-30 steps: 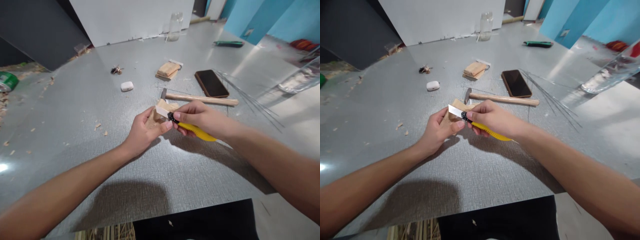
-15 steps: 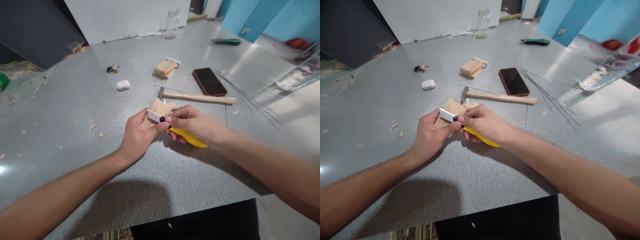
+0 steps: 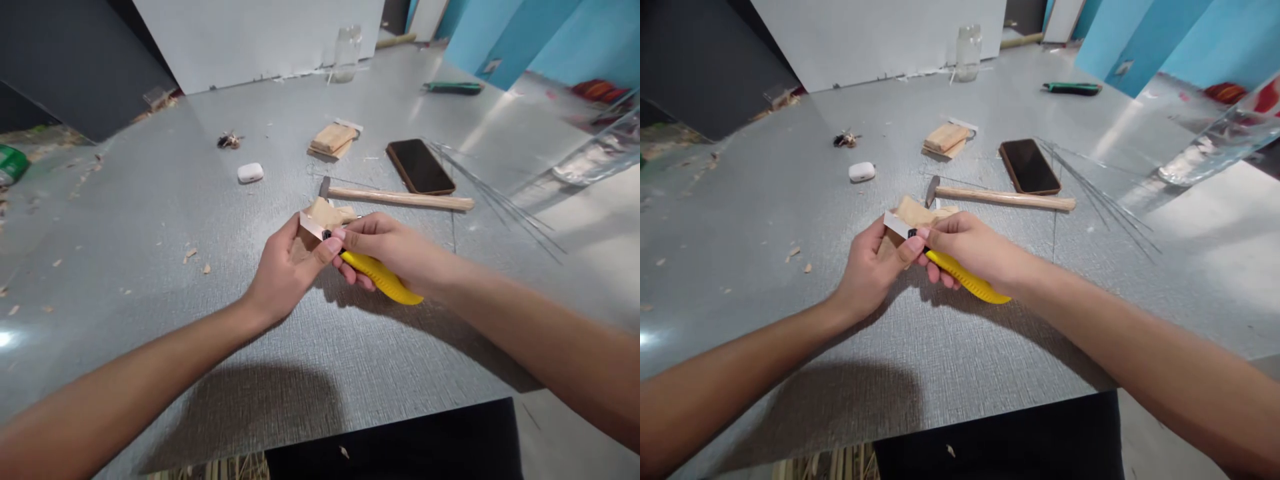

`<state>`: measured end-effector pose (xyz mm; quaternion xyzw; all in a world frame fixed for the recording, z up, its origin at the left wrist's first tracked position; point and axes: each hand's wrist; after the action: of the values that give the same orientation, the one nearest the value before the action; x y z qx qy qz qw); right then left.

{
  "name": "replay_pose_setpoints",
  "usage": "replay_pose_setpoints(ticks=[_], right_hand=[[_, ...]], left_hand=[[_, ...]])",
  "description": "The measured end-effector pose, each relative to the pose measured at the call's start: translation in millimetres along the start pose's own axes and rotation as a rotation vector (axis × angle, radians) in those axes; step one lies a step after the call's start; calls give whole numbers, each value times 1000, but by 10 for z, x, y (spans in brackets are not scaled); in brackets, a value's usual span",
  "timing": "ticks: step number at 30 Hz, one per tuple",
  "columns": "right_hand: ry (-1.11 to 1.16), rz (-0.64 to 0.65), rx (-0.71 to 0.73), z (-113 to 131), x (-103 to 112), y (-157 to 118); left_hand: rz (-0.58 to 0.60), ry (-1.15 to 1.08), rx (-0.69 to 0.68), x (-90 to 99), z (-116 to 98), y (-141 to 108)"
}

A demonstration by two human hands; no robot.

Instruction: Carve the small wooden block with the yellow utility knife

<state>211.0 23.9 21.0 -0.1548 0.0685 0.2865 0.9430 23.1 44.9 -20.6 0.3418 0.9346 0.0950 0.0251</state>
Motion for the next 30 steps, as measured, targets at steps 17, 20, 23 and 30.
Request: replay_pose_setpoints(ticks=[17,20,23,30], right_hand=[[-105,-217,126,-79,-133,25],[-9,-238,125,-90,-194,34],[91,-262,150,-82,-163,34],[331,-386,263,-9,22,33]], left_hand=[[-62,210,52,37,-14,-48],[-55,176,85,33,-32,-35],[-81,84,113,44,-46,-2],[-95,13,163,56,-18,-3]])
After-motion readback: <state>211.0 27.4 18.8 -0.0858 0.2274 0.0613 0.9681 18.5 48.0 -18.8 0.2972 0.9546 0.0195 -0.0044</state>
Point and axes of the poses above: each hand's wrist, its own y-axis towards the middle knuckle, its own x-axis out of the back of the hand, z = x × y, and after that the axes turned 13 degrees about z, right-handed
